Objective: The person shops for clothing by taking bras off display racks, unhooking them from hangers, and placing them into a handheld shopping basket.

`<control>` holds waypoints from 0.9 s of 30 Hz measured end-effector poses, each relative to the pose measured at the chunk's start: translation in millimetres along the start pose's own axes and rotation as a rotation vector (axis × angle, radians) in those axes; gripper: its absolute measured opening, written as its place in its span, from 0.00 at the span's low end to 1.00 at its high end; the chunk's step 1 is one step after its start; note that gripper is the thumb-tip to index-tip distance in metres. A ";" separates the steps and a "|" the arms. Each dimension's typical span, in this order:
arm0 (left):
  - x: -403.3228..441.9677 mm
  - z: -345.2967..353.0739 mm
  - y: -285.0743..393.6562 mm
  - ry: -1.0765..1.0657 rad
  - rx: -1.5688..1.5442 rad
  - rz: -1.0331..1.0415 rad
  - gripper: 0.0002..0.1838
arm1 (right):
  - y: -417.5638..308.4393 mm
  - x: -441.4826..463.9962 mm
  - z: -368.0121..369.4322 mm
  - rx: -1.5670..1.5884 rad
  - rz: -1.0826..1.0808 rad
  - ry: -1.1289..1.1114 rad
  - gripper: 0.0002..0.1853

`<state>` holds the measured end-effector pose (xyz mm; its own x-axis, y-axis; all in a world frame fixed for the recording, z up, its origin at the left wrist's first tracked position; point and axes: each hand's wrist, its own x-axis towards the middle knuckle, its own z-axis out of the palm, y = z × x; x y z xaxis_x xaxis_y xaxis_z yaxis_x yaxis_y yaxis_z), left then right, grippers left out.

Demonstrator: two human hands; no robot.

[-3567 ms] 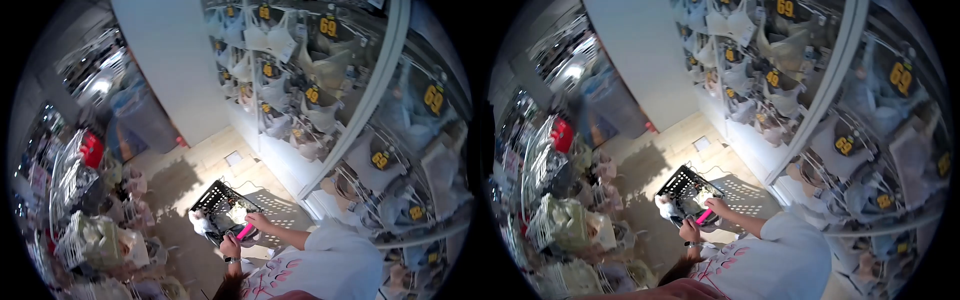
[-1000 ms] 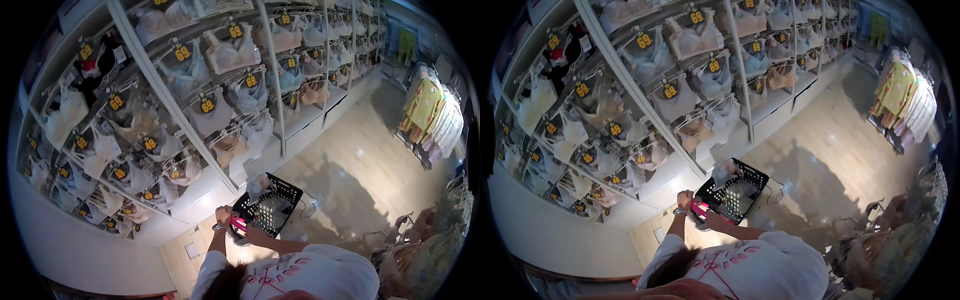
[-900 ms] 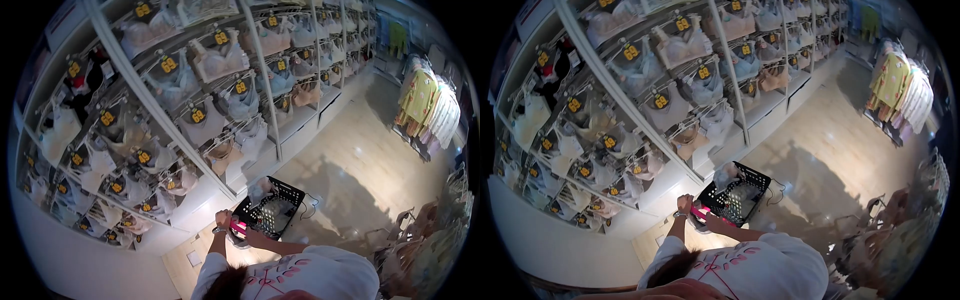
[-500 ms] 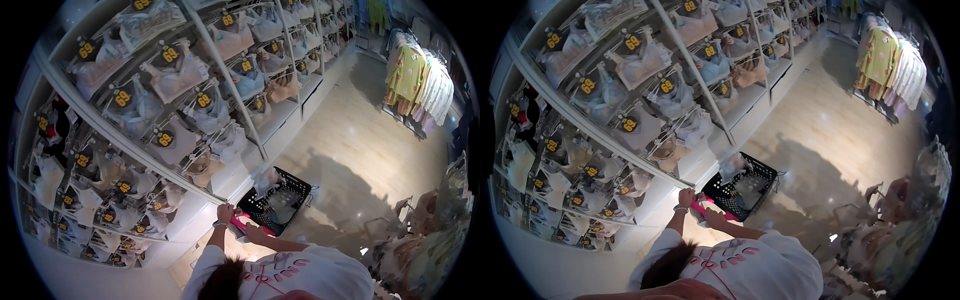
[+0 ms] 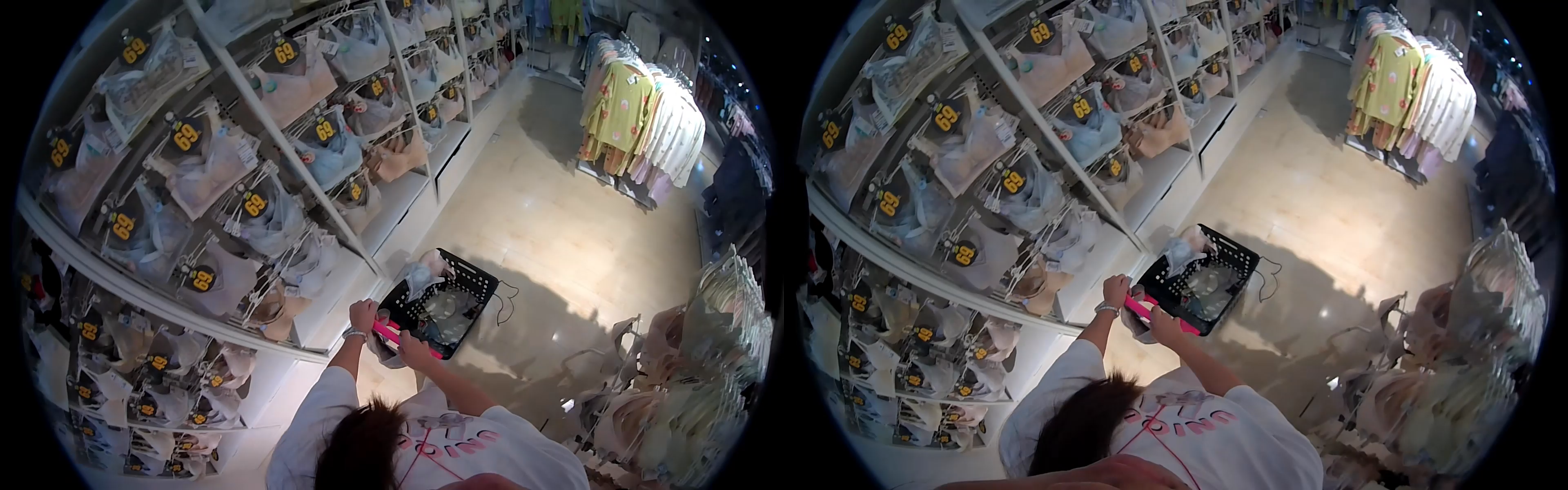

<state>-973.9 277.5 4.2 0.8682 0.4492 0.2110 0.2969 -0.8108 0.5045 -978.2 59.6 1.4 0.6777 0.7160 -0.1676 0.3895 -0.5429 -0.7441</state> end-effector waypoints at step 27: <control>375.8 238.6 237.7 0.017 0.049 0.193 0.14 | 262.1 253.4 -313.6 0.235 0.248 0.522 0.25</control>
<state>-482.2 164.1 3.7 0.9043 0.2894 0.3138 0.1451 -0.8997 0.4117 -508.8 -38.9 -33.3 0.9690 0.2398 -0.0594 0.0742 -0.5118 -0.8559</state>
